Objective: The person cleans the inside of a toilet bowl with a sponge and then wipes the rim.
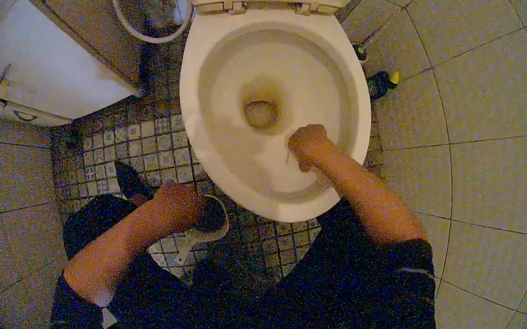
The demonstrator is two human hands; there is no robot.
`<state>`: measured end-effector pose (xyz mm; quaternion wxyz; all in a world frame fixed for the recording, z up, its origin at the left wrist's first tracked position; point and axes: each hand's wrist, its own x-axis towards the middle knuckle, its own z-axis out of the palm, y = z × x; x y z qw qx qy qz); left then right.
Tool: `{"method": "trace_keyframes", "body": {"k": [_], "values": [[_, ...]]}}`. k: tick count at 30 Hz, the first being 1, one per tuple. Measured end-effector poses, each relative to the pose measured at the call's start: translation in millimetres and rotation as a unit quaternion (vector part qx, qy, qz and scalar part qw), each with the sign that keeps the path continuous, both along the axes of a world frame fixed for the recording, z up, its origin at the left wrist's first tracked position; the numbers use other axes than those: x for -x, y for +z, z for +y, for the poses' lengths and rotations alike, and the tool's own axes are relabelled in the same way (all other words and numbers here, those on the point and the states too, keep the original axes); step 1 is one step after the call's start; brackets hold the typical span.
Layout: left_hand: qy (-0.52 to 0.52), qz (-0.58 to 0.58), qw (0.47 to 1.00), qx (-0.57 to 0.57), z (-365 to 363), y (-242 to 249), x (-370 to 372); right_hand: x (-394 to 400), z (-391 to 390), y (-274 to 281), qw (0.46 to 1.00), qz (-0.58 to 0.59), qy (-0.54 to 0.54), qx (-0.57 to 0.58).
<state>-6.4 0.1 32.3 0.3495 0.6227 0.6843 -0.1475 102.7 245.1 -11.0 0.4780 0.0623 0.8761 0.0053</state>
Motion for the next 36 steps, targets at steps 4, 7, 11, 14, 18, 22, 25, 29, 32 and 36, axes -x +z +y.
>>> {"method": "trace_keyframes", "body": {"k": [4, 7, 11, 14, 18, 22, 25, 29, 32, 36], "values": [[-0.005, 0.005, 1.000, 0.003, 0.1, 0.6, 1.1, 4.4, -35.5, 2.4, 0.997, 0.035, 0.067, 0.030], [-0.011, 0.002, 1.000, 0.009, 0.0, -4.3, -0.3, 2.2, -18.6, 17.1, 0.993, 0.058, -0.012, 0.103], [-0.016, 0.002, 1.000, 0.013, 1.6, 0.1, 2.8, 2.8, 3.0, -11.6, 0.998, 0.037, -0.023, -0.052], [-0.002, 0.013, 1.000, 0.021, 2.4, -5.5, 7.7, 6.4, -27.0, 1.9, 0.993, 0.081, -0.007, 0.083], [0.013, -0.038, 0.999, 0.025, 3.2, 2.3, 20.6, -2.3, -22.2, 25.3, 0.975, 0.165, -0.089, 0.115], [0.030, -0.174, 0.980, -0.086, -4.0, 7.4, 21.6, -13.0, -8.1, 62.2, 0.882, 0.409, -0.164, 0.166], [0.128, -0.289, 0.916, -0.247, -1.3, 24.3, 6.0, -25.7, -29.2, 112.2, 0.731, 0.432, -0.392, 0.354], [0.329, -0.385, 0.758, -0.412, 21.5, 52.9, -32.9, -39.2, -58.1, 121.9, 0.528, 0.516, -0.461, 0.493], [0.337, -0.461, 0.698, -0.431, 44.3, 53.9, -49.9, -49.4, -73.0, 125.7, 0.446, 0.536, -0.478, 0.534], [0.393, -0.529, 0.621, -0.425, 64.9, 65.6, -72.2, -56.0, -63.9, 108.7, 0.436, 0.555, -0.482, 0.519]]}}
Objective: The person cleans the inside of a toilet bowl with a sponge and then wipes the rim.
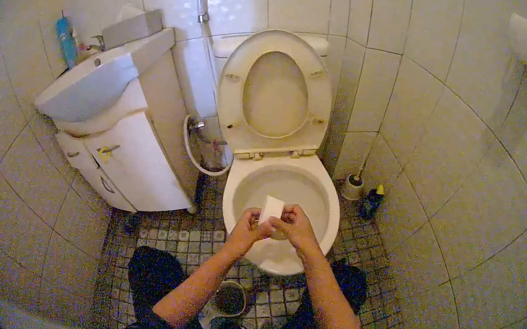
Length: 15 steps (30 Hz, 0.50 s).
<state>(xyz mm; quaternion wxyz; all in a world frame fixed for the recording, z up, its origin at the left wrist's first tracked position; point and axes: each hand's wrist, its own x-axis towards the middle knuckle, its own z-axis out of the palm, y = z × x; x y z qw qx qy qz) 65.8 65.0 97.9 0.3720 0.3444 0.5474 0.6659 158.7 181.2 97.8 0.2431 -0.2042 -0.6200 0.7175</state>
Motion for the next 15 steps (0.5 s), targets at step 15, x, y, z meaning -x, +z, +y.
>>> {"method": "trace_keyframes", "body": {"k": [15], "values": [[-0.170, 0.357, 0.881, 0.260, 62.6, -36.4, 20.6, -53.8, 87.4, 21.4, 0.960, -0.006, -0.277, -0.031]]}}
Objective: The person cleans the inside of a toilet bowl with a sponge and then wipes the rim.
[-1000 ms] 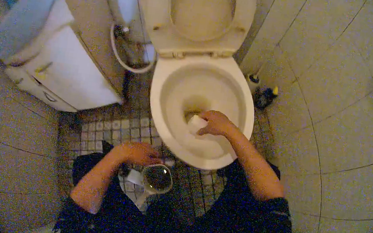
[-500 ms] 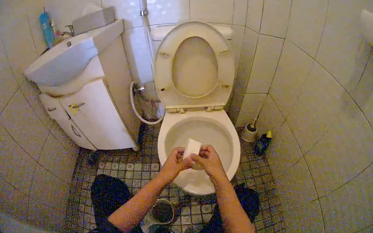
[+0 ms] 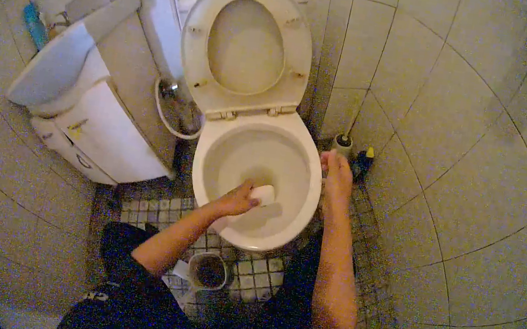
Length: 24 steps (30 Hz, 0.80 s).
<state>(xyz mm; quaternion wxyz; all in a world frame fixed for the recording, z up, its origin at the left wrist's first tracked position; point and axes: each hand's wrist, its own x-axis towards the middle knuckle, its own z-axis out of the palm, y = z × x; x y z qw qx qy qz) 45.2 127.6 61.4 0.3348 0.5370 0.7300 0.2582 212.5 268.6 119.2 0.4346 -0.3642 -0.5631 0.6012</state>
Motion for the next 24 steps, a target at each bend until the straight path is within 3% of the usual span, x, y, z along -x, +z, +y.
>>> {"method": "trace_keyframes", "body": {"k": [1, 3, 10, 12, 13, 15, 16, 18, 21, 24], "values": [[0.002, -0.011, 1.000, 0.003, 11.5, -23.4, 1.5, 0.9, 2.4, 0.2, 1.000, 0.010, -0.002, 0.019], [-0.001, 0.089, 0.995, -0.051, 42.5, -83.9, 7.0, 6.7, 6.3, -3.5, 1.000, -0.008, 0.003, 0.003], [-0.031, 0.051, 0.997, 0.041, 94.4, -125.9, -8.1, 20.1, 19.0, -14.9, 0.988, -0.129, 0.040, -0.071], [-0.031, 0.109, 0.991, 0.070, 100.9, -130.8, -7.4, 21.5, 20.5, -15.3, 0.987, -0.134, 0.051, -0.073], [-0.031, 0.101, 0.992, 0.073, 106.9, -162.9, -7.2, 21.5, 20.6, -16.1, 0.987, -0.130, 0.058, -0.075], [0.061, 0.300, 0.950, -0.057, 125.8, -251.7, -7.4, 23.0, 21.0, -16.2, 0.985, -0.138, 0.064, -0.076], [0.062, 0.294, 0.952, -0.056, 127.9, -243.8, -12.1, 24.0, 21.9, -15.7, 0.985, -0.137, 0.067, -0.079], [0.090, 0.092, 0.988, 0.085, 126.5, -191.1, -24.3, 25.8, 22.4, -13.8, 0.985, -0.136, 0.072, -0.072], [0.044, 0.045, 0.989, 0.133, 116.7, -116.6, -40.4, 28.5, 17.9, -11.4, 0.985, -0.141, 0.082, -0.058], [0.087, 0.098, 0.990, 0.052, 129.9, -195.4, -23.2, 30.5, 14.7, -9.1, 0.984, -0.145, 0.090, -0.050]]}}
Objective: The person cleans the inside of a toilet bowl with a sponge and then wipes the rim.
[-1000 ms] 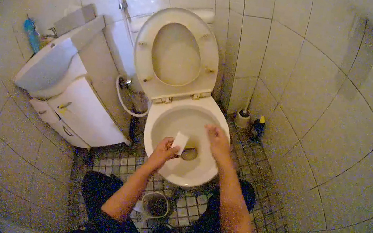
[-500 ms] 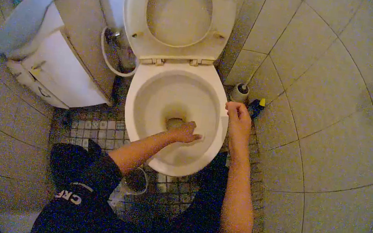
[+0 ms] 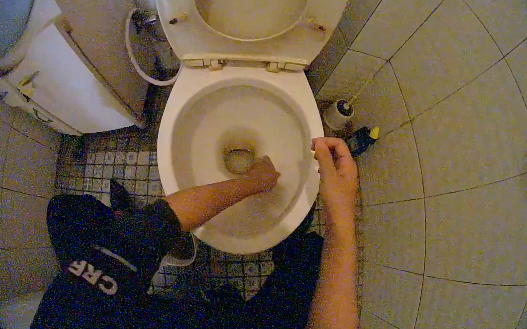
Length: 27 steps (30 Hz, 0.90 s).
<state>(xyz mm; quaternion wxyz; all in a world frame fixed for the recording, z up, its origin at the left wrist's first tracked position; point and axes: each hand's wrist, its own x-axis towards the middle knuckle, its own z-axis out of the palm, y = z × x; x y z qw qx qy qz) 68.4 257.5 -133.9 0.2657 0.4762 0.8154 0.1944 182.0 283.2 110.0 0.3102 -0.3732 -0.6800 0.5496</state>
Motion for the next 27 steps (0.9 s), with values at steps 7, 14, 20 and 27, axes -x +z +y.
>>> {"method": "trace_keyframes", "body": {"k": [7, 14, 20, 27], "values": [[0.073, -0.124, 0.989, 0.029, -6.3, 65.8, -27.9, 2.6, -3.0, 2.7, 1.000, -0.007, -0.014, 0.011], [0.070, -0.056, 0.996, 0.015, -5.6, 77.8, -30.7, 5.7, -2.5, -1.4, 1.000, -0.022, -0.016, -0.011], [0.043, -0.017, 0.999, 0.026, -3.9, 44.1, -16.4, 9.6, 3.1, -3.4, 1.000, -0.007, 0.011, -0.014], [0.026, -0.074, 0.996, 0.037, -4.8, 88.4, -23.8, 5.3, 1.2, -8.0, 1.000, 0.015, 0.013, 0.000]]}}
